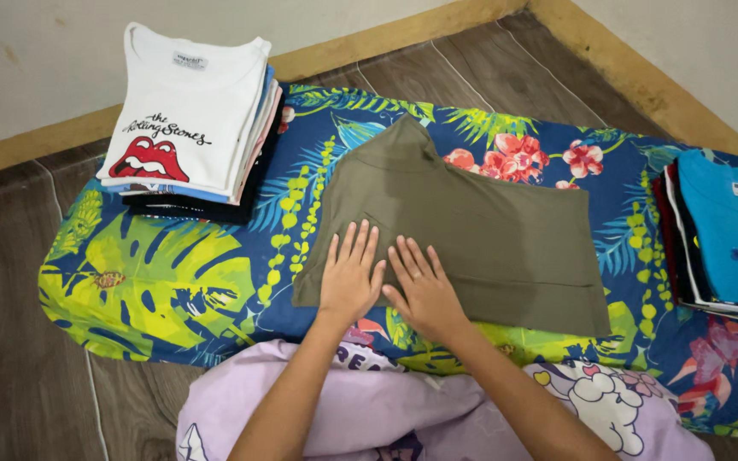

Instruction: The person folds a shirt by hand on a padded surface, smoothing the fabric multiple times and folding the sleeves and body until it is a rectangular shape, then places it on a stack of other folded clothes.

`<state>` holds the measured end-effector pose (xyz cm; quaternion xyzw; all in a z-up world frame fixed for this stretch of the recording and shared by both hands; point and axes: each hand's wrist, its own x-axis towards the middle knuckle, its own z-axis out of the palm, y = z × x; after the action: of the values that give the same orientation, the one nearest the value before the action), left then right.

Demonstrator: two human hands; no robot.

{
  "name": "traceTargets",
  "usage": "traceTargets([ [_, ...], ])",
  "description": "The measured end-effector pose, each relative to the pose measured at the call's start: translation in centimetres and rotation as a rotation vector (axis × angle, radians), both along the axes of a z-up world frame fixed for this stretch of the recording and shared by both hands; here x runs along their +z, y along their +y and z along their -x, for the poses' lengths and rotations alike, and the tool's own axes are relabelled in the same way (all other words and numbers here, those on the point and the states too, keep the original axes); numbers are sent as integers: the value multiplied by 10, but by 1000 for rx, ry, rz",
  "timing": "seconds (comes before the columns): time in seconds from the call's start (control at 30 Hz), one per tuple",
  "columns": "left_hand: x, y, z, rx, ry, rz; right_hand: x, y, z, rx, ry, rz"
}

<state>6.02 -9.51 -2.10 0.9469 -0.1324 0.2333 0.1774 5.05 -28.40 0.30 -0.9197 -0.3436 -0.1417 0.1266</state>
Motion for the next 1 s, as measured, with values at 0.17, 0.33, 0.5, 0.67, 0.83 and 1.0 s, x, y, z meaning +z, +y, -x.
traceTargets([
  [0.17,0,-7,14,112,15,-61,4,-16,30,3,21,-8],
  [0.33,15,-6,32,257,27,-33,4,-37,46,-15,108,24],
  [0.5,16,12,31,267,88,-45,-1,-94,55,-131,114,58],
  [0.67,12,25,30,163,70,-11,-8,-157,64,-315,81,166],
  [0.83,20,12,37,189,-27,-73,-12,-183,71,-534,69,176],
  [1.0,13,-79,52,-245,22,130,-20,-142,66,-310,85,109],
])
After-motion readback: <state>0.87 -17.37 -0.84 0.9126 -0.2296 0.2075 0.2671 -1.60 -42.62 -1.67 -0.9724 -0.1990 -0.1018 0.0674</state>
